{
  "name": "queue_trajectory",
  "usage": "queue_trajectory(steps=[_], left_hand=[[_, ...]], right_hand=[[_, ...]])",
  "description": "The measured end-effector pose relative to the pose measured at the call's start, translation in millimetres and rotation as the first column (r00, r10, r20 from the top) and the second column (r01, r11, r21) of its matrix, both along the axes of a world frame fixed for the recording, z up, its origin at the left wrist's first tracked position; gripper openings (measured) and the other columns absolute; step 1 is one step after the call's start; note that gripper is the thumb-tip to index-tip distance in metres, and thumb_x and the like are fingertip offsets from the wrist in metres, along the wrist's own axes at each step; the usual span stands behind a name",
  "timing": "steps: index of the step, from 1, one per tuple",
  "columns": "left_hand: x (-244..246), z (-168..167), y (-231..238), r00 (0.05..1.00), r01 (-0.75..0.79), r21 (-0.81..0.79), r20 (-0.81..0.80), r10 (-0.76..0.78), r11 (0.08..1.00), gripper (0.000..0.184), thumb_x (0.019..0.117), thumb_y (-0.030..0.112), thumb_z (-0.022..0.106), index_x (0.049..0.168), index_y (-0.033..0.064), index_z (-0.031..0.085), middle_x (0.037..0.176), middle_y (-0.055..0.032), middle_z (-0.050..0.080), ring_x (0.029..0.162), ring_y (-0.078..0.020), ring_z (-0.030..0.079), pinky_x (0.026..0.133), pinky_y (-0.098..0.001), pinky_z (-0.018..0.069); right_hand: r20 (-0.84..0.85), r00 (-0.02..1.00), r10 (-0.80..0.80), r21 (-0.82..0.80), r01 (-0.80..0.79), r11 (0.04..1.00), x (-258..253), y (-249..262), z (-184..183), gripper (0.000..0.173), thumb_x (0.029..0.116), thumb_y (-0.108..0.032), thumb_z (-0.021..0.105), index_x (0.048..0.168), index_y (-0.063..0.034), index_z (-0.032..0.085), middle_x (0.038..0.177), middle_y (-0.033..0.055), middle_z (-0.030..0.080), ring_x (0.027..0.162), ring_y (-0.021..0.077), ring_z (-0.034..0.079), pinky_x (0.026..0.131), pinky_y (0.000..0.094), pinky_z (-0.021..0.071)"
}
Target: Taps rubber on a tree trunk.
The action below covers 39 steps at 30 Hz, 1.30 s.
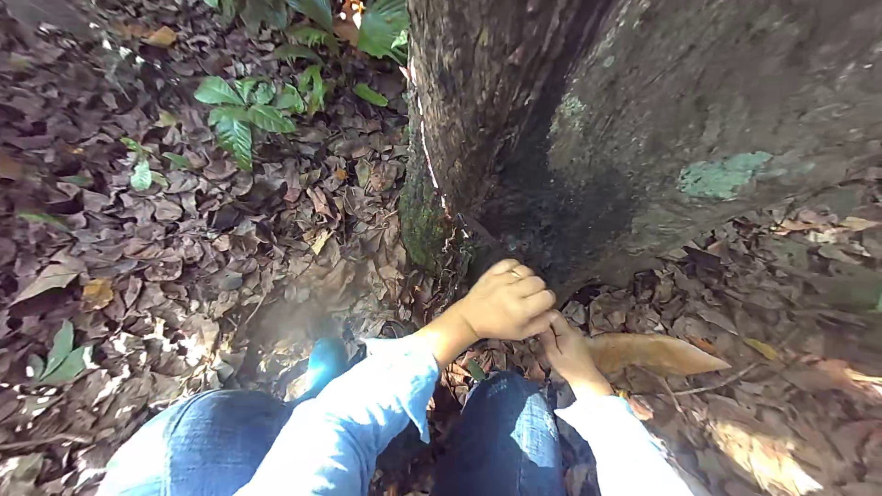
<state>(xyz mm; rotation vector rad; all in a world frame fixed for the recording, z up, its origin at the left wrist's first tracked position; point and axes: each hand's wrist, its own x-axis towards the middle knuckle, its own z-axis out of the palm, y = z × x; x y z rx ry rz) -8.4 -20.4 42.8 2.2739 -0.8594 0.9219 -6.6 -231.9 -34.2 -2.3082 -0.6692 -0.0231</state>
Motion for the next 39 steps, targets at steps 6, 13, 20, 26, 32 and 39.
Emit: queue_trajectory(steps=[6,13,20,26,32,39], left_hand=[[41,-28,-15,0.987,-0.124,0.161,-0.086,0.139,0.979,0.032,0.0977,0.022,0.062,0.075,0.0021,0.072,0.073,-0.0116,0.072,0.074,-0.0275,0.073,0.072,-0.0429,0.0556],[48,-53,-17,0.957,-0.224,0.053,0.2,0.21,0.973,0.036,0.0972,0.023,0.062,0.066,0.0071,0.065,0.06,-0.0067,0.064,0.06,-0.0223,0.065,0.061,-0.0361,0.0497],[39,-51,-27,0.938,-0.287,0.081,0.226,0.263,0.954,0.038,0.0976,0.03,0.06,0.064,0.013,0.065,0.06,-0.0014,0.063,0.063,-0.0193,0.064,0.072,-0.0343,0.0469],[54,-59,-16,0.921,-0.322,0.072,0.253,0.295,0.944,0.035,0.0971,0.022,0.06,0.064,0.0121,0.066,0.059,-0.0022,0.063,0.061,-0.0193,0.063,0.068,-0.0342,0.0475],[59,-76,-13,0.861,-0.341,0.033,0.413,0.298,0.94,0.037,0.0998,0.023,0.056,0.063,0.0171,0.063,0.058,0.0024,0.058,0.061,-0.0165,0.056,0.073,-0.0312,0.0406],[58,-93,-26,0.864,-0.311,0.028,0.426,0.27,0.95,0.037,0.0995,0.026,0.056,0.064,0.0187,0.064,0.058,0.0036,0.059,0.063,-0.0156,0.057,0.077,-0.0307,0.0402]], right_hand=[[0.044,0.999,0.02,-0.005,-0.02,1.0,34,19,-27,0.059,0.1036,-0.036,0.042,0.113,0.0175,0.065,0.091,0.03,0.071,0.082,0.0425,0.072,0.076,0.0572,0.0565],[0.158,0.987,-0.003,-0.007,0.004,1.0,37,24,-47,0.064,0.103,-0.042,0.039,0.102,0.0159,0.067,0.08,0.0264,0.071,0.071,0.0385,0.072,0.065,0.0534,0.0574],[0.238,0.971,-0.004,-0.046,0.015,0.999,24,10,-37,0.058,0.1033,-0.037,0.041,0.1,0.0146,0.067,0.079,0.025,0.071,0.071,0.0341,0.073,0.066,0.0471,0.0588],[0.294,0.955,0.039,-0.046,-0.026,0.999,54,23,-50,0.065,0.1044,-0.042,0.037,0.094,0.0132,0.068,0.079,0.0249,0.071,0.07,0.0345,0.073,0.065,0.0471,0.0589],[0.391,0.916,-0.088,-0.176,0.169,0.97,41,35,-58,0.046,0.0973,-0.025,0.045,0.09,0.0141,0.067,0.076,0.0288,0.07,0.068,0.0452,0.071,0.059,0.0554,0.0562],[0.147,0.973,-0.178,-0.263,0.212,0.941,22,34,-58,0.042,0.0942,-0.016,0.055,0.108,0.0229,0.063,0.098,0.0376,0.069,0.089,0.0539,0.071,0.081,0.062,0.0551]])
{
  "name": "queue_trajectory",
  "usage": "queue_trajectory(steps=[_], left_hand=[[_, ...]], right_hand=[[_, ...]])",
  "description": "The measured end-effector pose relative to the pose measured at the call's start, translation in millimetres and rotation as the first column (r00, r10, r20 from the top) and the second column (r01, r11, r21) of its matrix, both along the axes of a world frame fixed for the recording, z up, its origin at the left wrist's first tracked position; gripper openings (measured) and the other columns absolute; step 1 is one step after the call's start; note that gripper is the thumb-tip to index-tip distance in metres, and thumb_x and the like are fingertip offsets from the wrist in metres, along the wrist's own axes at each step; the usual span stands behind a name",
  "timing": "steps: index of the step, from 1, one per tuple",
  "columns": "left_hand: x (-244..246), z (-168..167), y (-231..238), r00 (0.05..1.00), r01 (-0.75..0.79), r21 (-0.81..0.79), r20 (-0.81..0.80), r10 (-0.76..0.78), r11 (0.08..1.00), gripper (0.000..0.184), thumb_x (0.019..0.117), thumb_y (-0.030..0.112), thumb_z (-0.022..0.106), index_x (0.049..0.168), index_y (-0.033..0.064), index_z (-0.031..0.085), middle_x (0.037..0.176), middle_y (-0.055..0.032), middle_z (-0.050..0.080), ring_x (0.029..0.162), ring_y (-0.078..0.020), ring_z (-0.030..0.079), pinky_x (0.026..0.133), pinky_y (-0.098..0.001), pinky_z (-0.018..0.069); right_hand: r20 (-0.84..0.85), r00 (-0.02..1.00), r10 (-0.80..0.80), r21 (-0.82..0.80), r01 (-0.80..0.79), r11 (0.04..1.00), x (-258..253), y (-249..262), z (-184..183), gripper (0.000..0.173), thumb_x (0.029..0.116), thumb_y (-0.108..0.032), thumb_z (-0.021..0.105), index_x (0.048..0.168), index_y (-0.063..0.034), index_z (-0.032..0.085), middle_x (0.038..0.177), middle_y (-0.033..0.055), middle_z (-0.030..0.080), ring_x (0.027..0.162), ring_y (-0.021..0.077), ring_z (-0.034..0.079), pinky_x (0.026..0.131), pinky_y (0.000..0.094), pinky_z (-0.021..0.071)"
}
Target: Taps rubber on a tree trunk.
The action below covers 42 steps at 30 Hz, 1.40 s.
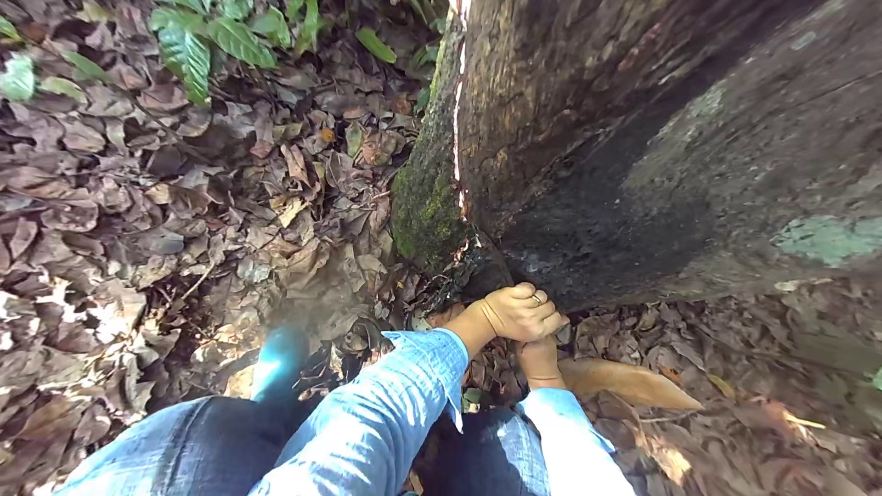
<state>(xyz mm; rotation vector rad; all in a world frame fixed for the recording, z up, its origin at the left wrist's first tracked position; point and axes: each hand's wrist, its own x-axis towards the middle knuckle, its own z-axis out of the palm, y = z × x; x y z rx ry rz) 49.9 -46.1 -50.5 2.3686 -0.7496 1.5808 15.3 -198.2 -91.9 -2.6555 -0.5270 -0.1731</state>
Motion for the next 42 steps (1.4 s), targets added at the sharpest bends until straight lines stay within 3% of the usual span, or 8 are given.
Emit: queue_trajectory(steps=[3,7,10,16,20,31,36,42], left_hand=[[-12,-1,-5,0.998,0.047,-0.016,-0.045,-0.048,0.999,0.037,0.0995,0.024,0.056,0.064,0.0186,0.062,0.058,0.0029,0.058,0.064,-0.0163,0.057,0.078,-0.0311,0.0411],[-53,-12,-29,0.948,0.16,-0.097,-0.264,-0.18,0.982,0.031,0.0956,0.024,0.062,0.066,0.0157,0.067,0.065,-0.0002,0.067,0.068,-0.0182,0.066,0.074,-0.0351,0.0497],[-68,-6,-49,0.943,0.168,-0.244,-0.243,-0.228,0.955,0.037,0.0951,0.029,0.061,0.061,0.0161,0.062,0.058,0.0005,0.062,0.061,-0.018,0.061,0.069,-0.0343,0.0457],[-52,54,-38,0.967,0.172,-0.362,-0.113,-0.226,0.916,0.047,0.0978,0.032,0.059,0.055,0.0122,0.055,0.051,-0.0026,0.055,0.051,-0.0195,0.054,0.064,-0.0353,0.0444],[-31,63,-23,0.975,0.166,-0.354,-0.084,-0.208,0.92,0.047,0.0974,0.031,0.057,0.055,0.0111,0.055,0.049,-0.0035,0.053,0.049,-0.02,0.052,0.061,-0.0354,0.0418],[-38,83,-24,0.943,0.17,-0.517,-0.161,-0.29,0.839,0.053,0.0985,0.039,0.052,0.053,0.0117,0.054,0.048,-0.0024,0.052,0.046,-0.0181,0.049,0.06,-0.035,0.0391],[-32,90,-23,0.934,0.203,-0.563,-0.134,-0.331,0.801,0.054,0.0999,0.039,0.048,0.053,0.0119,0.053,0.047,-0.0021,0.05,0.045,-0.0177,0.048,0.059,-0.0347,0.0386],[-27,68,-24,0.943,0.248,-0.468,-0.084,-0.322,0.848,0.055,0.1012,0.039,0.05,0.053,0.0128,0.053,0.047,-0.0015,0.05,0.046,-0.0176,0.047,0.059,-0.0335,0.0375]], right_hand=[[0.0,1.0,-0.028,-0.028,0.028,0.999,-15,-8,-6,0.04,0.096,-0.015,0.053,0.108,0.0204,0.064,0.094,0.0352,0.071,0.085,0.0514,0.072,0.077,0.0614,0.0568],[-0.404,0.889,-0.217,-0.217,0.138,0.966,-66,-25,35,0.041,0.0995,-0.014,0.059,0.123,0.0195,0.059,0.108,0.0396,0.066,0.103,0.0559,0.067,0.09,0.0663,0.0513],[-0.167,0.983,-0.076,-0.112,0.058,0.992,-92,-61,47,0.043,0.0917,-0.022,0.066,0.107,0.0179,0.066,0.083,0.0321,0.07,0.074,0.0505,0.071,0.066,0.0644,0.056],[-0.027,1.0,0.013,-0.128,-0.016,0.992,-78,-53,108,0.048,0.0969,-0.032,0.054,0.101,0.0134,0.067,0.07,0.0242,0.067,0.06,0.0424,0.069,0.053,0.0564,0.0546],[0.036,0.998,0.052,-0.135,-0.046,0.99,-61,-40,117,0.05,0.0988,-0.035,0.051,0.102,0.0118,0.066,0.067,0.021,0.065,0.056,0.0398,0.067,0.049,0.0538,0.0533],[-0.432,0.887,-0.163,-0.372,-0.01,0.928,-71,-22,203,0.043,0.1037,-0.03,0.056,0.115,0.0105,0.06,0.078,0.0287,0.067,0.073,0.0497,0.07,0.065,0.0631,0.0536],[-0.497,0.847,-0.188,-0.424,-0.048,0.904,-64,-21,226,0.045,0.1047,-0.033,0.053,0.117,0.0094,0.059,0.082,0.0292,0.068,0.079,0.0517,0.07,0.069,0.0653,0.0538],[-0.359,0.914,-0.19,-0.423,0.022,0.906,-62,-24,178,0.045,0.1032,-0.031,0.057,0.116,0.0118,0.061,0.083,0.0315,0.068,0.078,0.0534,0.07,0.067,0.0657,0.0535]])
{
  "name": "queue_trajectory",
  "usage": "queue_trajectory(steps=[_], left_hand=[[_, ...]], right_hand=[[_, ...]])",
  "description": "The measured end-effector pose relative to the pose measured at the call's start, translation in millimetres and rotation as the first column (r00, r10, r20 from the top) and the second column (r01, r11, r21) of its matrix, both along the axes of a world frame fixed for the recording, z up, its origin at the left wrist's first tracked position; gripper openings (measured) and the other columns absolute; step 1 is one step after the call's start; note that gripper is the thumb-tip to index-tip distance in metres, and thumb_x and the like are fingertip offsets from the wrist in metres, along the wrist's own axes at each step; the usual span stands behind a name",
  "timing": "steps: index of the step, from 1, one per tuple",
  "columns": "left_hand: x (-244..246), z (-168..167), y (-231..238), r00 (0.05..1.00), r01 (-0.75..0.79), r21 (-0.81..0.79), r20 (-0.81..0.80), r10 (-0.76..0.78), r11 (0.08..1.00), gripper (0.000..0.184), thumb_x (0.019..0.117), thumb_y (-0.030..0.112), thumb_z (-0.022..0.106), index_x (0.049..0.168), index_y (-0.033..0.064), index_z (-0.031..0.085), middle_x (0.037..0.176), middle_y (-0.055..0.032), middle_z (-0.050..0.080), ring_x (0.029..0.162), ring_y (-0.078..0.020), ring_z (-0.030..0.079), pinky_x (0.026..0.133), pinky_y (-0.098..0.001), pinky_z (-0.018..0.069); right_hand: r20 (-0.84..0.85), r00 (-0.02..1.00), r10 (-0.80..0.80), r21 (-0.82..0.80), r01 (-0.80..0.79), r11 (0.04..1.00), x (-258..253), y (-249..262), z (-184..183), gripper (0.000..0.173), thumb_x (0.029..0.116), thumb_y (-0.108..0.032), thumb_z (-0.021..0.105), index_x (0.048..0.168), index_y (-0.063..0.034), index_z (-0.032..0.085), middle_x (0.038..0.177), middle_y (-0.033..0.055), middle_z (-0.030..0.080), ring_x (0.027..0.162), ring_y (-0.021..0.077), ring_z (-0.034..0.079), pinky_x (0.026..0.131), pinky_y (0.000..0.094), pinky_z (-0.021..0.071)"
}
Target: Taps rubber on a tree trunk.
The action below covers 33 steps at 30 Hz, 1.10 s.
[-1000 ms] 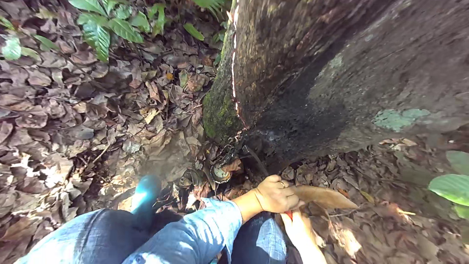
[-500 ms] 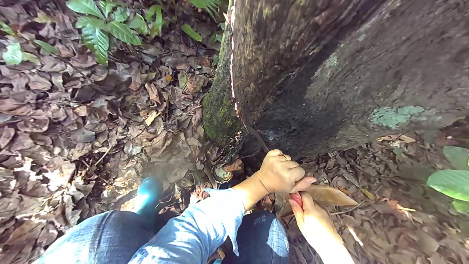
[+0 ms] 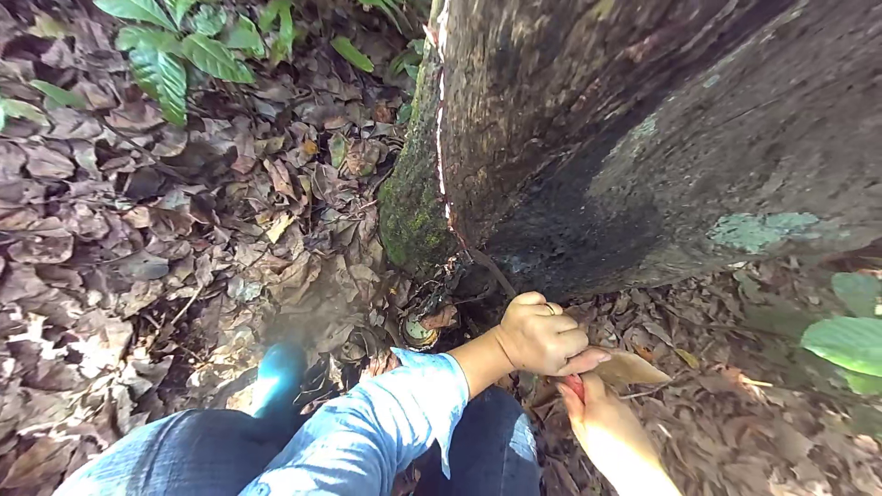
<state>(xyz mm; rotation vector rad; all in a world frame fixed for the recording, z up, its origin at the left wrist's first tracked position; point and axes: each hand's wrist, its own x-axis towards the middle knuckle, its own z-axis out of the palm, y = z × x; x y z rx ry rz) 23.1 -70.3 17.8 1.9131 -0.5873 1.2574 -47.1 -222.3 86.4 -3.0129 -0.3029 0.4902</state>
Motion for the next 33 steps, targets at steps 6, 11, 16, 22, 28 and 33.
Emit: queue_trajectory(steps=[6,11,16,22,28,33], left_hand=[[12,-21,9,0.994,-0.079,0.142,0.088,0.067,0.987,0.051,0.099,0.035,0.056,0.053,0.0125,0.052,0.048,-0.0021,0.051,0.048,-0.0187,0.05,0.058,-0.0332,0.0388],[19,-29,7,0.984,-0.165,0.21,0.098,0.148,0.964,0.047,0.0974,0.033,0.059,0.055,0.0114,0.056,0.051,-0.0028,0.055,0.05,-0.0193,0.054,0.058,-0.0342,0.0416],[23,-29,4,0.957,-0.29,0.224,0.081,0.278,0.931,0.044,0.0972,0.03,0.061,0.058,0.0107,0.06,0.054,-0.0033,0.059,0.053,-0.0185,0.059,0.059,-0.0337,0.0454],[10,-17,9,0.916,-0.145,0.436,-0.281,0.288,0.888,0.027,0.0925,0.024,0.068,0.073,0.0057,0.071,0.071,-0.0081,0.071,0.072,-0.0249,0.072,0.076,-0.0438,0.0529],[-15,8,29,0.782,0.195,0.549,-0.587,0.209,0.813,0.027,0.0995,0.024,0.061,0.101,-0.0006,0.074,0.098,-0.017,0.075,0.104,-0.0349,0.071,0.099,-0.0519,0.0475],[-22,2,19,0.861,0.228,0.495,-0.504,0.063,0.839,0.021,0.0956,0.022,0.066,0.092,0.0036,0.075,0.088,-0.0119,0.074,0.092,-0.0312,0.072,0.091,-0.0495,0.0506]], right_hand=[[0.269,0.961,0.059,0.187,-0.112,0.976,18,-2,-73,0.047,0.0992,-0.029,0.058,0.113,0.0156,0.064,0.079,0.0299,0.069,0.069,0.0498,0.071,0.06,0.0634,0.055],[0.483,0.861,0.158,0.206,-0.288,0.935,44,-13,-102,0.049,0.0985,-0.031,0.053,0.106,0.0158,0.066,0.073,0.0277,0.068,0.062,0.0465,0.07,0.054,0.0588,0.055],[0.512,0.826,0.236,0.175,-0.369,0.913,70,-16,-97,0.049,0.0999,-0.033,0.055,0.106,0.0146,0.067,0.079,0.0296,0.07,0.068,0.0494,0.071,0.058,0.061,0.0558],[0.277,0.939,0.205,0.381,-0.303,0.874,84,-6,-117,0.042,0.1005,-0.021,0.06,0.12,0.0165,0.062,0.099,0.0348,0.07,0.091,0.053,0.071,0.08,0.0657,0.0544],[0.249,0.958,0.141,0.46,-0.245,0.853,57,3,-116,0.041,0.1008,-0.024,0.059,0.117,0.0138,0.064,0.094,0.0318,0.071,0.086,0.0511,0.071,0.075,0.0652,0.055],[0.206,0.975,0.081,0.345,-0.15,0.927,29,-10,-95,0.04,0.1005,-0.024,0.06,0.114,0.0129,0.064,0.086,0.0318,0.07,0.079,0.0527,0.07,0.069,0.0667,0.0539]])
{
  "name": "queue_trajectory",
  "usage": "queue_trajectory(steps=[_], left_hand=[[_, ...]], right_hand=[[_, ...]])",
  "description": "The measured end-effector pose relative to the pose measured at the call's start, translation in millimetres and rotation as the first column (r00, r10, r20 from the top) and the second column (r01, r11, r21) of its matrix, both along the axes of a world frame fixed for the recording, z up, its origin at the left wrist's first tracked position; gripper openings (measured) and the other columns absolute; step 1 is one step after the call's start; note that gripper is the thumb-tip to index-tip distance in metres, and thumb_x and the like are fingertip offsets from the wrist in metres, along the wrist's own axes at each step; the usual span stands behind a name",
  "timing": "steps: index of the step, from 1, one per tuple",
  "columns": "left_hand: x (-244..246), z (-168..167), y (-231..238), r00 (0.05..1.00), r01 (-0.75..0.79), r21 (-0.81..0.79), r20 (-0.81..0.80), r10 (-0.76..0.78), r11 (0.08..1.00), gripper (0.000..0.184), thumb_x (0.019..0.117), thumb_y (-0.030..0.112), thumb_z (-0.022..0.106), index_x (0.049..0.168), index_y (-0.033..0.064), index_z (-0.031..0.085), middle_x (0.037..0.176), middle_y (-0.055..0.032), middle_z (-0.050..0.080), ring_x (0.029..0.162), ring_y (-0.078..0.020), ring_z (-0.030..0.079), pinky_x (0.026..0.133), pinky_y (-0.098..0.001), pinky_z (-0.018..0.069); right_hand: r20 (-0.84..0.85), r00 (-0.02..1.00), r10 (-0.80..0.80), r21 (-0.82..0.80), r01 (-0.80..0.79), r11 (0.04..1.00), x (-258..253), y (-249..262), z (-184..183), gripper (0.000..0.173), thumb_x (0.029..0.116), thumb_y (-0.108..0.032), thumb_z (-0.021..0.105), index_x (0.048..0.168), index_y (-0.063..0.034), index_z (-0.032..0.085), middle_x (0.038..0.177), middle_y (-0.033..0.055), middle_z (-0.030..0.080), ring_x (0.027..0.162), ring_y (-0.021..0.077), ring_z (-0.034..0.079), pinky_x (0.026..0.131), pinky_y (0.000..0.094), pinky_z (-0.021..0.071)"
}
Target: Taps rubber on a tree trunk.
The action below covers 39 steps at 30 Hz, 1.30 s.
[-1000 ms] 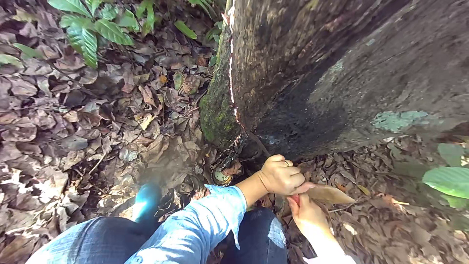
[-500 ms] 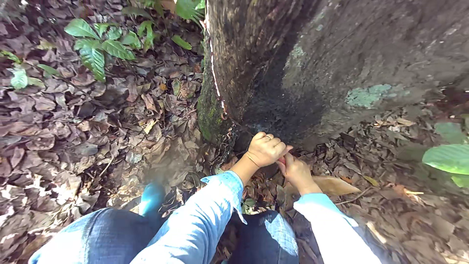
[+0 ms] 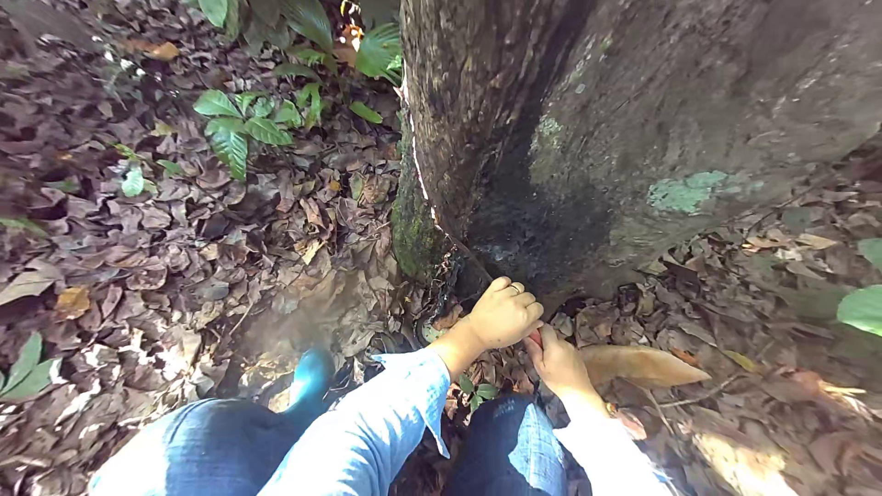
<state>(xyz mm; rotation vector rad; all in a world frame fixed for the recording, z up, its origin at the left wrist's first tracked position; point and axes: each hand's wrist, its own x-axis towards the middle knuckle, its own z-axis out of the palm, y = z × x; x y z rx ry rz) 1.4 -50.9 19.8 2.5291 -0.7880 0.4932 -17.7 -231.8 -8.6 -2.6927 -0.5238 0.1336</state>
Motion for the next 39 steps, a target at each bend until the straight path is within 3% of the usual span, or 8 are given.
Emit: queue_trajectory(steps=[7,10,13,21,25,31,36,39], left_hand=[[-23,-12,14,0.876,-0.205,-0.519,0.282,0.392,0.83,0.022,0.0992,0.02,0.054,0.09,0.0097,0.071,0.084,-0.0066,0.073,0.084,-0.0197,0.069,0.089,-0.04,0.0502],[-30,-25,46,0.794,-0.497,-0.578,-0.002,0.608,0.648,0.021,0.0934,0.015,0.059,0.092,-0.0029,0.07,0.087,-0.0164,0.072,0.087,-0.0297,0.07,0.087,-0.0488,0.0546],[-12,-28,75,0.736,-0.674,-0.465,-0.352,0.579,0.574,0.038,0.0913,0.013,0.071,0.119,-0.0113,0.062,0.111,-0.0275,0.067,0.106,-0.0423,0.065,0.096,-0.0591,0.0506],[15,-27,89,0.81,-0.579,-0.373,-0.163,0.563,0.725,0.021,0.092,0.007,0.072,0.108,-0.0067,0.071,0.104,-0.0261,0.07,0.099,-0.0424,0.069,0.092,-0.0573,0.0549],[15,-23,94,0.833,-0.547,-0.238,-0.067,0.549,0.802,0.013,0.0956,0.005,0.066,0.098,-0.0061,0.072,0.105,-0.0259,0.071,0.103,-0.0439,0.07,0.093,-0.0576,0.0544],[-2,10,90,0.704,-0.637,-0.177,-0.529,0.473,0.75,0.022,0.1033,0.006,0.055,0.115,-0.0107,0.064,0.119,-0.0288,0.065,0.115,-0.0426,0.065,0.104,-0.0546,0.0496],[-17,8,88,0.619,-0.741,-0.401,-0.72,0.314,0.538,0.021,0.107,0.005,0.046,0.112,-0.0103,0.059,0.11,-0.0255,0.062,0.102,-0.033,0.064,0.093,-0.0482,0.0514],[-12,4,85,0.659,-0.739,-0.55,-0.71,0.247,0.388,0.024,0.1091,0.007,0.041,0.119,-0.0064,0.058,0.126,-0.0193,0.062,0.109,-0.0231,0.063,0.095,-0.0415,0.0505]], right_hand=[[0.375,0.923,0.086,0.042,-0.109,0.993,43,6,-32,0.037,0.095,-0.024,0.065,0.101,0.012,0.067,0.089,0.03,0.071,0.075,0.0487,0.072,0.062,0.0614,0.056],[0.321,0.941,0.104,0.177,-0.168,0.97,38,4,-44,0.043,0.0974,-0.029,0.059,0.103,0.0136,0.067,0.084,0.0286,0.071,0.072,0.0462,0.071,0.062,0.0599,0.0559],[0.261,0.964,0.042,0.383,-0.143,0.913,19,12,-47,0.049,0.0998,-0.032,0.051,0.104,0.0152,0.065,0.077,0.0238,0.069,0.066,0.0337,0.07,0.062,0.0492,0.0572],[-0.166,0.978,-0.13,0.74,0.211,0.639,-30,20,-44,0.046,0.0996,-0.032,0.046,0.109,0.0114,0.054,0.067,-0.0052,0.053,0.052,-0.0028,0.051,0.05,0.0173,0.0487],[-0.221,0.966,-0.135,0.672,0.251,0.697,-47,17,-38,0.043,0.098,-0.03,0.048,0.107,0.0105,0.057,0.066,-0.0009,0.053,0.05,0.0039,0.051,0.049,0.0236,0.0485],[-0.29,0.94,-0.182,0.463,0.304,0.833,-82,11,2,0.035,0.0984,-0.023,0.055,0.104,0.0109,0.061,0.068,0.011,0.055,0.055,0.0178,0.054,0.055,0.0382,0.0494],[-0.305,0.934,-0.188,0.369,0.298,0.88,-104,0,12,0.032,0.0985,-0.021,0.058,0.099,0.0102,0.061,0.064,0.0105,0.053,0.054,0.0193,0.054,0.054,0.0388,0.0482],[-0.29,0.942,-0.171,0.283,0.255,0.924,-110,3,15,0.038,0.0971,-0.028,0.058,0.099,0.0093,0.063,0.064,0.0135,0.058,0.058,0.0264,0.059,0.056,0.0466,0.0498]])
